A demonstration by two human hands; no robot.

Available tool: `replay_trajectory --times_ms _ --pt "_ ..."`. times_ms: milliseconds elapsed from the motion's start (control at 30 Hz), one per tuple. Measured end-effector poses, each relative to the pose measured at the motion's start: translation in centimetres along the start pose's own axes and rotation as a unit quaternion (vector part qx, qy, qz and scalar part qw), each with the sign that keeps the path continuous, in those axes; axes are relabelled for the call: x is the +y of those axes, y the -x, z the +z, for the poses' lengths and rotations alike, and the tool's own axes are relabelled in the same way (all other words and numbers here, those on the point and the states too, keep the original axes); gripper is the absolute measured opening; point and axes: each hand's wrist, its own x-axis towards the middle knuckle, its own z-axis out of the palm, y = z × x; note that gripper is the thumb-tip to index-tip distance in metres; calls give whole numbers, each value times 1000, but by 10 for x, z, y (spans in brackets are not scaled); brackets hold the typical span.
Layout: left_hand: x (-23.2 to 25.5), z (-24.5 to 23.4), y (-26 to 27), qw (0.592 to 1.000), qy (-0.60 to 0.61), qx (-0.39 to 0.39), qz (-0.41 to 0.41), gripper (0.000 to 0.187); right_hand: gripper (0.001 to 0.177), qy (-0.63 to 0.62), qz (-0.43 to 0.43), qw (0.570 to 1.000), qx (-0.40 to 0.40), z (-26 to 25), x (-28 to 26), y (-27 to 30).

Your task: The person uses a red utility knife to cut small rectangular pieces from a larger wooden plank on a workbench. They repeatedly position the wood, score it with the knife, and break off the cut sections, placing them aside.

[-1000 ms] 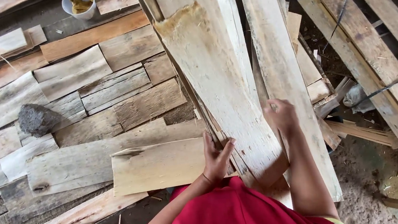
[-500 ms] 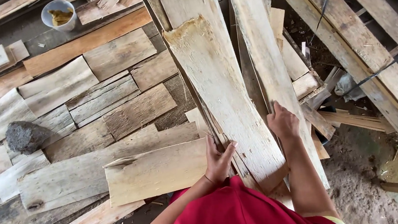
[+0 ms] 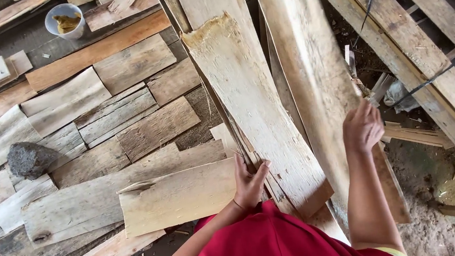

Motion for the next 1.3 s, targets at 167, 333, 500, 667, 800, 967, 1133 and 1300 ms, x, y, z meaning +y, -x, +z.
replay_trajectory --times_ms 167,333,500,667,800,967,1133,1300 --pt "-14 -3 -1 999 -13 -11 51 97 31 -90 -25 993 78 -31 12 -20" --pt "-29 -3 3 995 -24 -17 91 99 32 -323 48 945 -21 -15 31 -14" --pt "-45 -2 6 991 -35 -26 129 102 27 -475 97 856 -181 -4 13 -19" --pt "-59 -4 9 982 -52 -34 177 106 25 -548 -27 754 -361 -11 -47 -31" --pt "-72 -12 13 976 -61 -33 206 108 28 -583 -5 709 -397 1 -47 -22" --pt "-45 -21 9 997 39 20 70 107 46 -660 82 559 -495 17 -45 -4" --pt "-10 -17 12 995 69 72 -11 112 63 -695 142 432 -557 29 -42 7" --pt "-4 -16 4 991 20 120 -52 120 85 -461 100 598 -648 -192 -132 -83"
